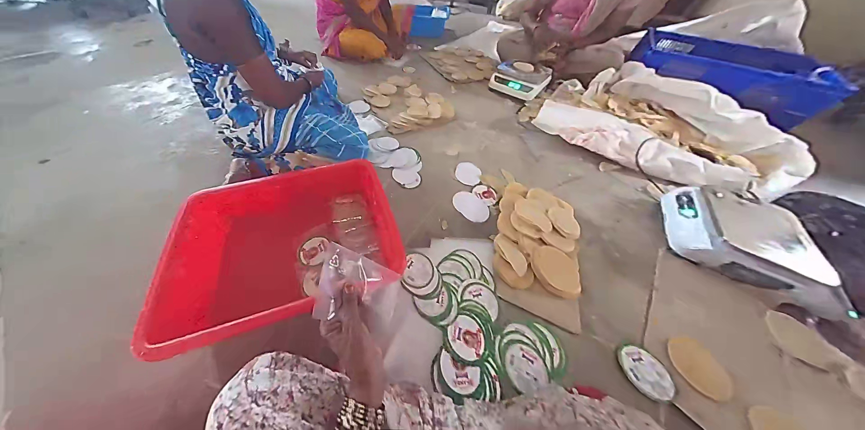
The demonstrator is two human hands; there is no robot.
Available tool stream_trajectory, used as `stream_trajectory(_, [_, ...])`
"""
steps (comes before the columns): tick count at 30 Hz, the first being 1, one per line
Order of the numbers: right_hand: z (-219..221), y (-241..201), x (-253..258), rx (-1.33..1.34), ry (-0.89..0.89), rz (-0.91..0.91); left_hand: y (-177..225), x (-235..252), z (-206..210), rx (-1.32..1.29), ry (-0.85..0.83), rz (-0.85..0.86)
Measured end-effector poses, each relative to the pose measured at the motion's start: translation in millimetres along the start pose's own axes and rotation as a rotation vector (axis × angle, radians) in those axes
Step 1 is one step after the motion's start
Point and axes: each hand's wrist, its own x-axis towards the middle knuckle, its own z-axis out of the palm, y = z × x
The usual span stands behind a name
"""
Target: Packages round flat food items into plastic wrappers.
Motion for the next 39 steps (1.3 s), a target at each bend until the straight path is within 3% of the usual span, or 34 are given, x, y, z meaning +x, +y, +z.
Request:
stream_trajectory(2, [-25, 74, 17, -0.350, 0.166, 0.085, -3, 1, 2, -0.028, -0.016, -0.011])
stream_trajectory(3, [-36, 98, 33, -0.486, 0.187, 0.247, -4, 1, 2, -0.045, -0.030, -0.006])
stream_trajectory(5, [-48, 151, 64, -0.696, 0.100, 0.589, -1, 0, 2, -0.049, -0.045, -0.023])
stream_trajectory(8, [-39, 210, 89, -0.886, -0.078, 0.904, 7, -1, 5, -0.057, -0.020, -0.053])
stream_trajectory(13, [-5, 246, 87, -1.003, -0.076, 1.012, 12, -1, 8, -0.053, -0.030, -0.091])
stream_trajectory(17, [-10, 270, 75, -0.994, -0.031, 0.934, 11, -2, 9, -0.035, -0.037, -0.127])
stream_trajectory(20, [-21, 244, 80, -0.973, 0.023, 0.963, 19, -4, 13, -0.001, -0.035, -0.157])
stream_trajectory(23, [-42, 237, 69, -0.810, 0.246, 0.887, 9, -3, 12, 0.001, -0.041, -0.126])
stream_trajectory(26, [-59, 227, 52, -0.458, 0.502, 0.801, -12, -1, 3, 0.004, -0.111, -0.059])
stream_trajectory(32, [-62, 145, 10, 0.013, 0.870, 0.639, -17, -2, -1, 0.038, -0.178, -0.035])
stream_trajectory(35, [-57, 109, -34, -0.146, 0.921, 0.440, -15, -5, -2, 0.093, -0.189, -0.033])
stream_trajectory(39, [-54, 78, -117, -0.894, 0.852, 0.005, -21, -9, -7, 0.083, -0.230, 0.006])
